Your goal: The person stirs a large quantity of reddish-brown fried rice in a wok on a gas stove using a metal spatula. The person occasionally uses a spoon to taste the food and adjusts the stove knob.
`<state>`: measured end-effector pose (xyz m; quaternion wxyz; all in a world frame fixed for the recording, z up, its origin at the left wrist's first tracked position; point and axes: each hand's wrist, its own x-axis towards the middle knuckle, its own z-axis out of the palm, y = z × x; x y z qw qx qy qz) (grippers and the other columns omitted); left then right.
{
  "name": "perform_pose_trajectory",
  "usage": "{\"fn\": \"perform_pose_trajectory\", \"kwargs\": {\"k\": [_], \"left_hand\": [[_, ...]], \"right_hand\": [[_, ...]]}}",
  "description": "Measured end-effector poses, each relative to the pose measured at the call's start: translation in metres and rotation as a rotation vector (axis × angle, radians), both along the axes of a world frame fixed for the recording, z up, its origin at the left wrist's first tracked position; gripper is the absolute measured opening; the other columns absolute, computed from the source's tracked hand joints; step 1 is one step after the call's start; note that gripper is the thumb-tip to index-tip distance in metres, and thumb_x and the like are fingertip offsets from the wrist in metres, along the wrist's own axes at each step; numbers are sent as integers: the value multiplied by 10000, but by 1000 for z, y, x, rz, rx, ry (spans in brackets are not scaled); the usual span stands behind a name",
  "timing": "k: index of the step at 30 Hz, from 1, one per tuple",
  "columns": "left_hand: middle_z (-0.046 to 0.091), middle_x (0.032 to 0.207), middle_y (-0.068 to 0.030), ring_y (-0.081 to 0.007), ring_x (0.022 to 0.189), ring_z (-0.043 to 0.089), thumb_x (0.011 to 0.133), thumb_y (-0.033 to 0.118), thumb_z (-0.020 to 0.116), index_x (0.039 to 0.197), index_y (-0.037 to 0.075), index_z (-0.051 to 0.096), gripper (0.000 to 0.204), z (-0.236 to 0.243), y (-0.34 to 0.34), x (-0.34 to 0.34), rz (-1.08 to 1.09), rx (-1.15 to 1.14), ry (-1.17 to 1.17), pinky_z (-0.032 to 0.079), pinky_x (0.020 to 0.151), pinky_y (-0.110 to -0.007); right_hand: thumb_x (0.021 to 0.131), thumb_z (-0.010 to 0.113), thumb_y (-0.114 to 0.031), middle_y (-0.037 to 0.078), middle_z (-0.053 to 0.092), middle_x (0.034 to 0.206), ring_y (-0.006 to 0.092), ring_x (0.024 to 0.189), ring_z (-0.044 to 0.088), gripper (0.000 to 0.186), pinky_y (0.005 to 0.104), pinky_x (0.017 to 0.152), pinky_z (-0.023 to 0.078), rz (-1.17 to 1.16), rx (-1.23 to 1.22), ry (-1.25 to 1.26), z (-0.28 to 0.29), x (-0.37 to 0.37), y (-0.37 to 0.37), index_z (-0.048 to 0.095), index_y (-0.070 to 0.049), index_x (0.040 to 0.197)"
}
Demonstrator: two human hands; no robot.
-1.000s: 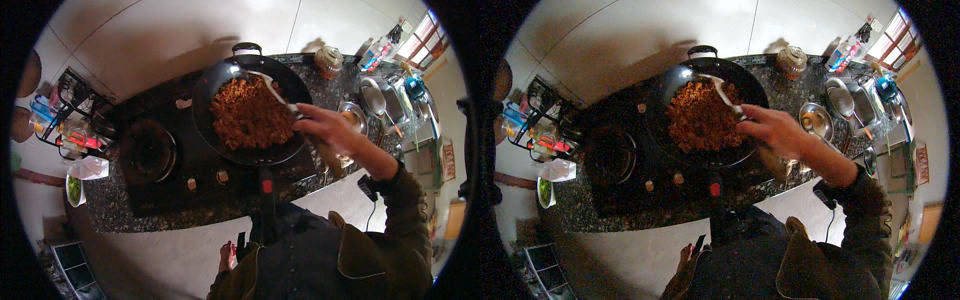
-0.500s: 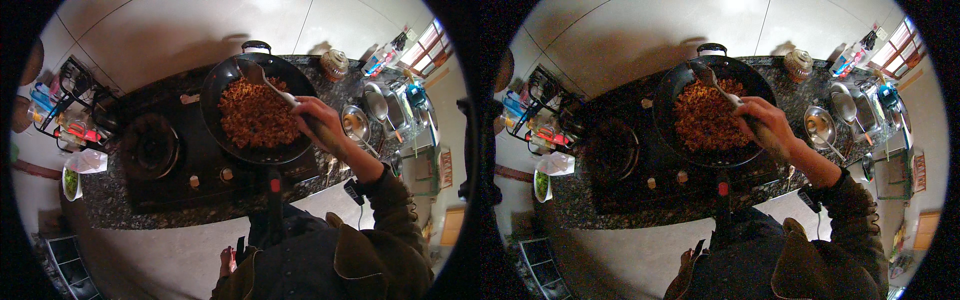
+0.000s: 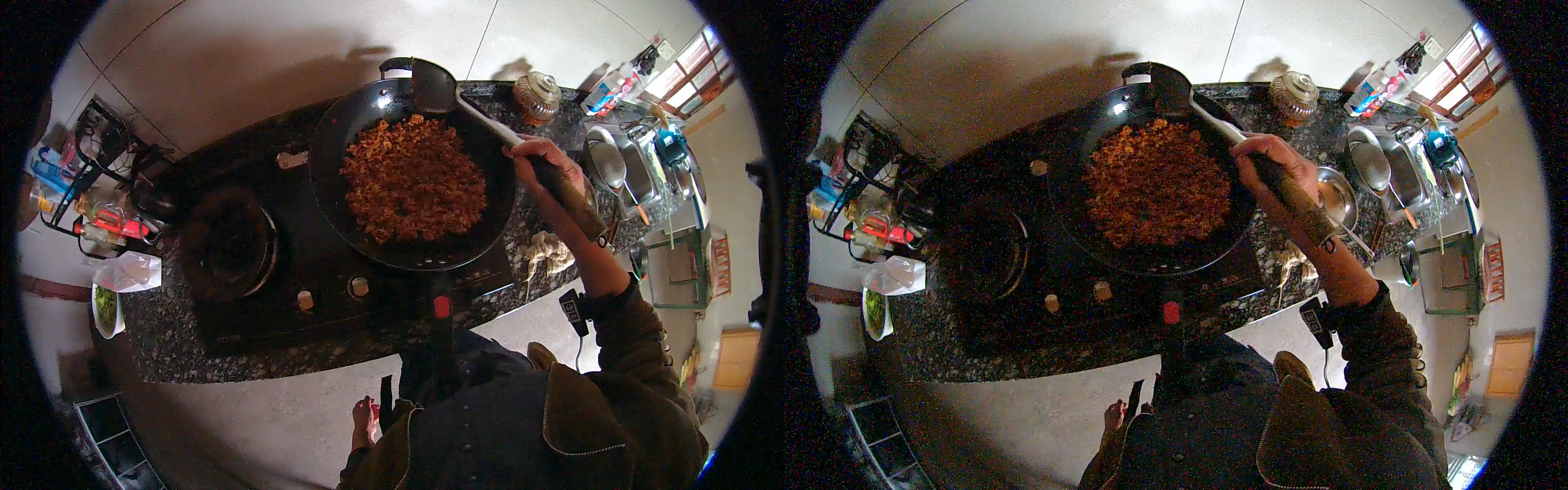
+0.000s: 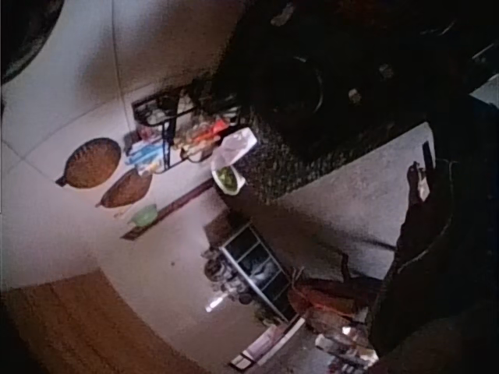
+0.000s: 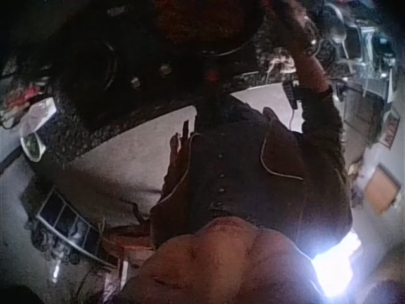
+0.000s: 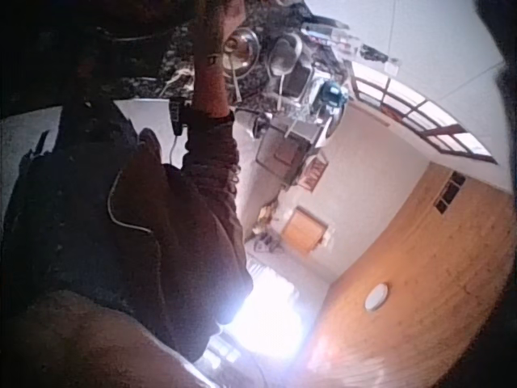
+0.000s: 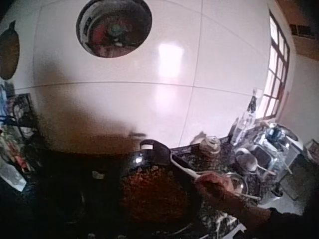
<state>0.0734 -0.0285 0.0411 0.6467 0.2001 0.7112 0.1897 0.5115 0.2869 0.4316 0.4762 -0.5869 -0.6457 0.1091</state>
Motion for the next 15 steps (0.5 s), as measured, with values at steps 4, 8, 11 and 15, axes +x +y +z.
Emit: {"fn": "perform_pose_trajectory", "kwargs": {"k": [4,8,11,15], "left_hand": [[603,673,-65,-177,535,549,883,332,547,912,86,574,250,10,9,5,17,-68,18,469,490,-323],[606,676,-67,-182,540,558,884,335,546,904,85,577,253,15,11,4,36,-90,36,474,491,-325],[608,686,-67,-183,552,566,887,339,539,910,83,575,260,13,9,-1,-94,-25,52,481,498,-328],[609,696,-69,-184,572,571,882,355,539,917,78,572,281,9,9,-4,-116,14,32,481,514,-328]], "right_hand": [[803,617,-44,69,618,914,148,869,588,121,263,784,457,19,-84,11,-6,0,-3,609,-66,922],[773,626,-10,97,617,930,217,905,606,151,292,803,463,44,1,-180,-5,4,-7,607,-62,913],[765,630,-3,107,614,941,226,914,604,162,301,808,463,78,80,-257,-5,5,-6,604,-61,914],[757,642,-7,119,608,964,237,922,602,182,311,813,463,116,37,-211,-9,4,-1,602,-67,925]]}}
